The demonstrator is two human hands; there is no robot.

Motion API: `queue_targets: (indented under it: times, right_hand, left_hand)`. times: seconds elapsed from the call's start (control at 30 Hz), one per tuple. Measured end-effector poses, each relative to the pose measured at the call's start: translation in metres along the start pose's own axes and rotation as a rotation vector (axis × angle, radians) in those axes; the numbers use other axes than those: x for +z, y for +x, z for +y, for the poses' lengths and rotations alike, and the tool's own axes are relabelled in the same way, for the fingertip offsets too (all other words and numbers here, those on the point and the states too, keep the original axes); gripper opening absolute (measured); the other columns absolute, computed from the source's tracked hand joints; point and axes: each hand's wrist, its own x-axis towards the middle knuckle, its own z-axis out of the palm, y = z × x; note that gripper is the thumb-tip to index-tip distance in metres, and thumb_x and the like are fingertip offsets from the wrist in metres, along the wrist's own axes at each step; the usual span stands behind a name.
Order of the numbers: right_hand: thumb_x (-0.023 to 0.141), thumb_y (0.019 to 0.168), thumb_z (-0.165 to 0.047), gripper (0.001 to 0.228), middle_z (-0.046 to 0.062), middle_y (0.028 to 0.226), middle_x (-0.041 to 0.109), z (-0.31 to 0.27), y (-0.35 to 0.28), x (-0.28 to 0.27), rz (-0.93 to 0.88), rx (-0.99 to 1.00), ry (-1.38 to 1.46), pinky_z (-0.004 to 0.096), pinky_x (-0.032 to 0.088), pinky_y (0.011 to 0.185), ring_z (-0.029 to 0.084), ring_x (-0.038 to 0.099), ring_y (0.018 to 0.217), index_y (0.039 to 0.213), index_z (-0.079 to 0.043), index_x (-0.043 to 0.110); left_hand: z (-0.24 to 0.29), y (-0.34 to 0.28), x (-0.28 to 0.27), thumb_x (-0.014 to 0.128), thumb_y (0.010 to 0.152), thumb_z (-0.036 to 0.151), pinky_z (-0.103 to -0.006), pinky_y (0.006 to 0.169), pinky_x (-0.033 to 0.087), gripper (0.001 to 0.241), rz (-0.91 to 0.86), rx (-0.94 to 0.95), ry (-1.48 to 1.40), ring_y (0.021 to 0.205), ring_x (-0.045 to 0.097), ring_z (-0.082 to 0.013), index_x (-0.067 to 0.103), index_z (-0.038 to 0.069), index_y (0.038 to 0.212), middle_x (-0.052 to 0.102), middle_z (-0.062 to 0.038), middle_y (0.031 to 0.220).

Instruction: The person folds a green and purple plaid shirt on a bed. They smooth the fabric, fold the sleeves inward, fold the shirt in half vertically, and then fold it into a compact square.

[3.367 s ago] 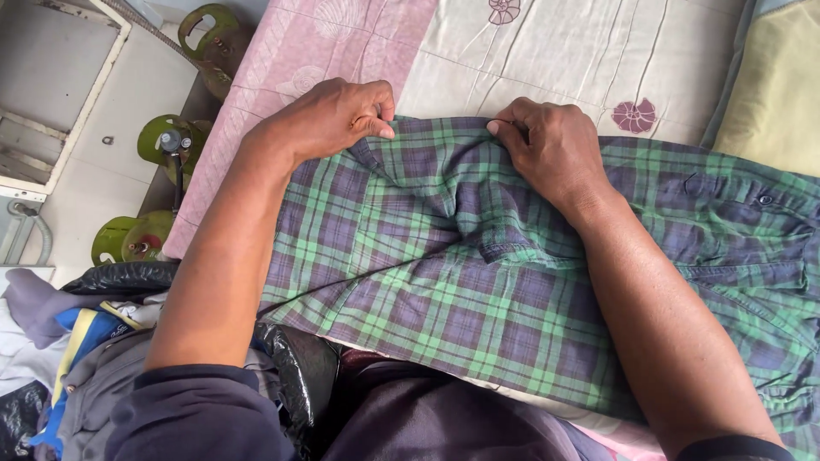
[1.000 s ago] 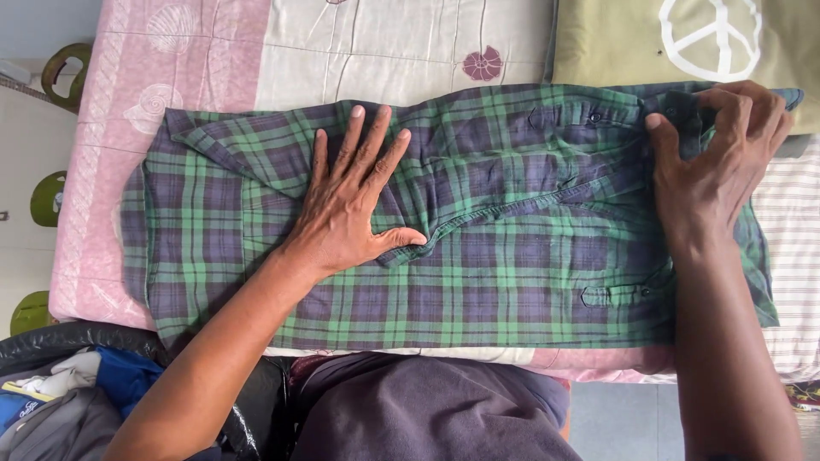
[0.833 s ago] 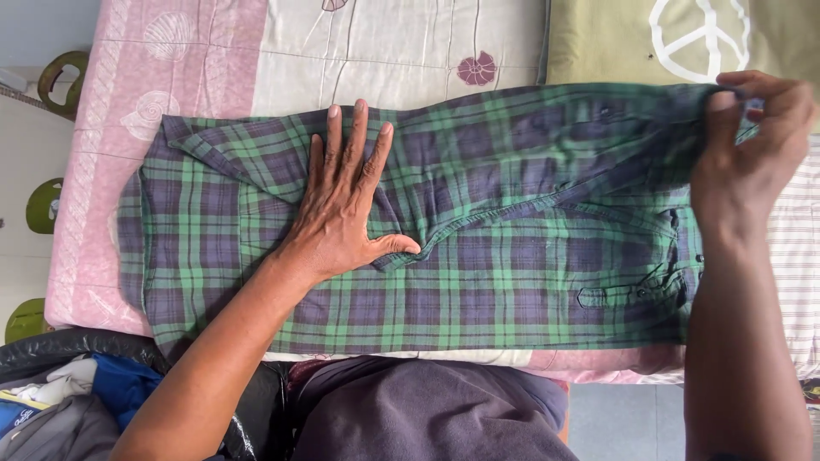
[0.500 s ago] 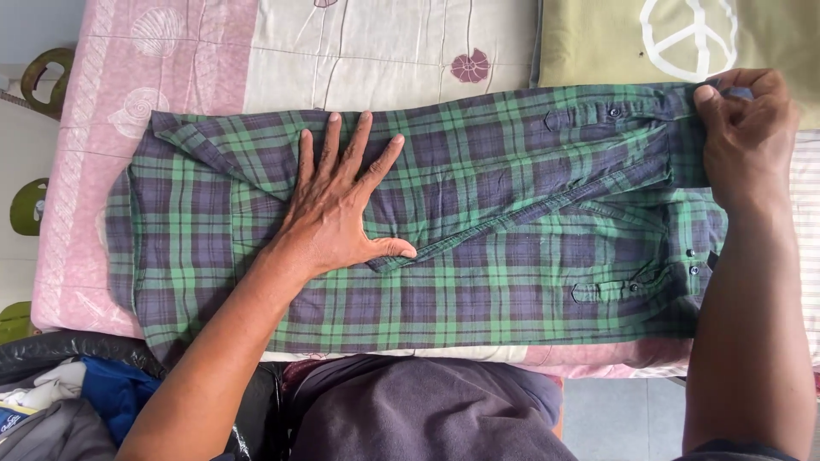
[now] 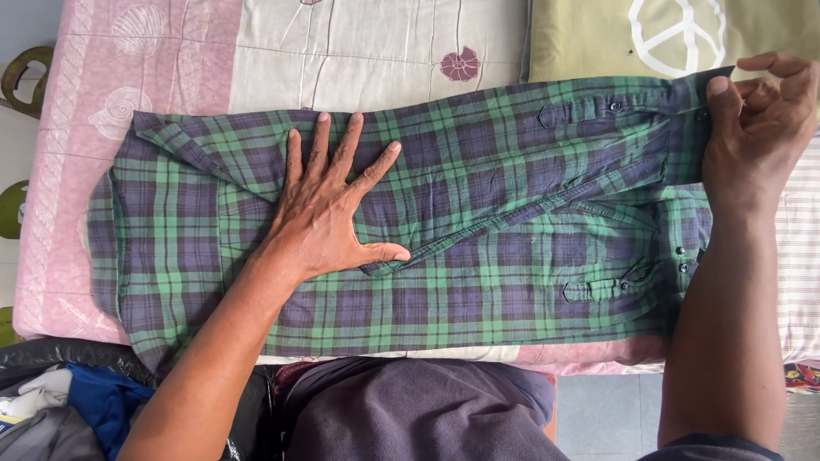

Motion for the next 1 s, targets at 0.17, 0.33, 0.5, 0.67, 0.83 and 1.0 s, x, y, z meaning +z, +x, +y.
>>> queue_targets:
  times: [0.17, 0.33, 0.5, 0.67, 0.83, 1.0]
  right_hand:
    - [0.073, 0.129, 0.006, 0.018, 0.011, 0.088, 0.065, -0.002, 0.005, 0.011, -0.036, -0.036, -0.34, 0.034, 0.034, 0.057, 0.018, 0.052, 0.065, 0.135, 0.004, 0.056]
    - [0.088, 0.117, -0.018, 0.016, -0.002, 0.098, 0.077, 0.004, 0.001, 0.01, 0.027, -0.294, -0.894, 0.039, 0.049, 0.065, 0.021, 0.074, 0.095, 0.124, -0.013, 0.074]
    - [0.07, 0.134, -0.03, 0.02, 0.009, 0.136, 0.076, -0.048, 0.008, 0.026, 0.045, -0.594, -0.993, 0.04, 0.042, 0.103, 0.025, 0.065, 0.114, 0.132, -0.011, 0.075]
    - [0.038, 0.12, -0.058, 0.072, 0.03, 0.159, 0.062, -0.094, 0.001, 0.061, -0.347, -0.627, -0.697, 0.063, 0.028, 0.119, 0.05, 0.058, 0.141, 0.157, 0.0, 0.06]
    - [0.035, 0.117, -0.058, 0.079, 0.034, 0.164, 0.051, -0.083, 0.002, 0.064, -0.429, -0.63, -0.598, 0.065, 0.022, 0.119, 0.057, 0.048, 0.147, 0.163, 0.004, 0.055]
    - [0.036, 0.123, -0.053, 0.081, 0.043, 0.165, 0.055, -0.103, -0.002, 0.066, -0.389, -0.661, -0.646, 0.081, 0.023, 0.114, 0.067, 0.047, 0.148, 0.162, 0.013, 0.061]
  left_hand:
    - [0.003, 0.0, -0.002, 0.07, 0.069, 0.096, -0.0761, 0.121, 0.006, 0.132, 0.016, 0.002, 0.019, 0.155, 0.001, -0.0541, 0.016, 0.028, 0.169, 0.0, -0.021, 0.172]
    - [0.004, -0.002, -0.001, 0.069, 0.069, 0.095, -0.0759, 0.12, 0.005, 0.132, 0.002, -0.013, 0.017, 0.155, 0.001, -0.0548, 0.015, 0.029, 0.169, 0.0, -0.022, 0.172]
    - [0.019, -0.006, -0.017, 0.041, 0.098, 0.079, -0.0773, 0.12, 0.012, 0.092, 0.112, 0.071, 0.06, 0.156, 0.018, -0.0532, 0.02, 0.023, 0.168, 0.019, -0.019, 0.173]
    - [0.017, -0.007, 0.003, 0.064, 0.082, 0.09, -0.0725, 0.123, 0.001, 0.121, 0.025, 0.037, 0.008, 0.16, 0.006, -0.0459, 0.011, 0.025, 0.169, 0.007, -0.012, 0.176]
    - [0.016, -0.007, 0.006, 0.072, 0.076, 0.092, -0.0723, 0.123, 0.0, 0.13, 0.015, 0.023, 0.005, 0.16, 0.005, -0.044, 0.01, 0.026, 0.169, 0.007, -0.01, 0.176]
    - [0.007, -0.019, -0.013, 0.036, 0.089, 0.096, -0.0716, 0.128, 0.002, 0.113, 0.062, 0.029, 0.075, 0.163, 0.002, -0.0418, 0.008, 0.024, 0.17, 0.002, -0.01, 0.176]
